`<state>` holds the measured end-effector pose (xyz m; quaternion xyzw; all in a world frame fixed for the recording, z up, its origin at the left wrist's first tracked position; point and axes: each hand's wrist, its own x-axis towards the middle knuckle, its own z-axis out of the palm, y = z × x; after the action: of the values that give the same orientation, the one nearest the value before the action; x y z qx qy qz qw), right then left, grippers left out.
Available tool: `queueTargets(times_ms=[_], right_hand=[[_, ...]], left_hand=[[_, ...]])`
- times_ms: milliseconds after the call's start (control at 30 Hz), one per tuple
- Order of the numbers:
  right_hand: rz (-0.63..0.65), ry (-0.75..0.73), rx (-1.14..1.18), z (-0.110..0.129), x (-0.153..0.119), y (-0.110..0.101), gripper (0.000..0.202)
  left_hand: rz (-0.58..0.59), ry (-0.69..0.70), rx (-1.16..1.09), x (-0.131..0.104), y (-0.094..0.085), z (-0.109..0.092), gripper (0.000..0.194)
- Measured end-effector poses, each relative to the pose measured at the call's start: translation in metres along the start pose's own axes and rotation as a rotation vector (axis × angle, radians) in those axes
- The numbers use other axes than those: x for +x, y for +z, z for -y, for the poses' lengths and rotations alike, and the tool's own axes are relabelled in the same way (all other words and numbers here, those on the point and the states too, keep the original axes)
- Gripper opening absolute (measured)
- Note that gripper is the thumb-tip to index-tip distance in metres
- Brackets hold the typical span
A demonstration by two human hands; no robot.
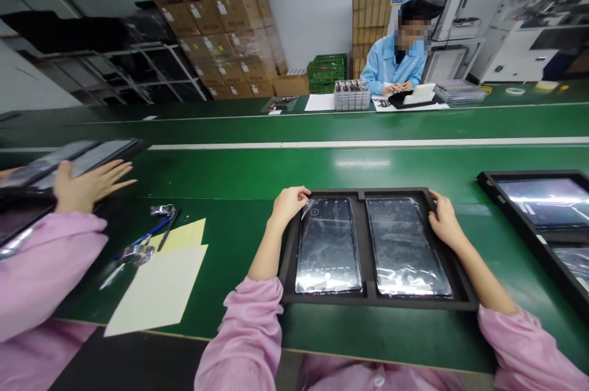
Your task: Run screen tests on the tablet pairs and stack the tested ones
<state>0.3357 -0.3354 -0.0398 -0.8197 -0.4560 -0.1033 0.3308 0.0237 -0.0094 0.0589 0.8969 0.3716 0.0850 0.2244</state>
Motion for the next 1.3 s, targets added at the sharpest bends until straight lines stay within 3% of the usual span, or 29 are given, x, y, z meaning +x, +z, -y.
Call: queueTargets(times_ms=[500,833,1300], right_hand=[[-0.028,-0.035,-0.035,-0.004,-0.001,0.002,0.059],[0.036,0.028,-0.089,-0.011,0.005,0.001,0.053],[-0.007,-0.010,-0.058,-0.010,0.003,0.002,0.053]], left_hand=[[0.053,0.011,0.052,-0.007,-0.003,-0.014,0.028],[0.054,-0.113,0.174,-0.012,-0.003,-0.022,0.025],[0.049,-0.124,0.229,-0.014,-0.009,-0.028,0.021]])
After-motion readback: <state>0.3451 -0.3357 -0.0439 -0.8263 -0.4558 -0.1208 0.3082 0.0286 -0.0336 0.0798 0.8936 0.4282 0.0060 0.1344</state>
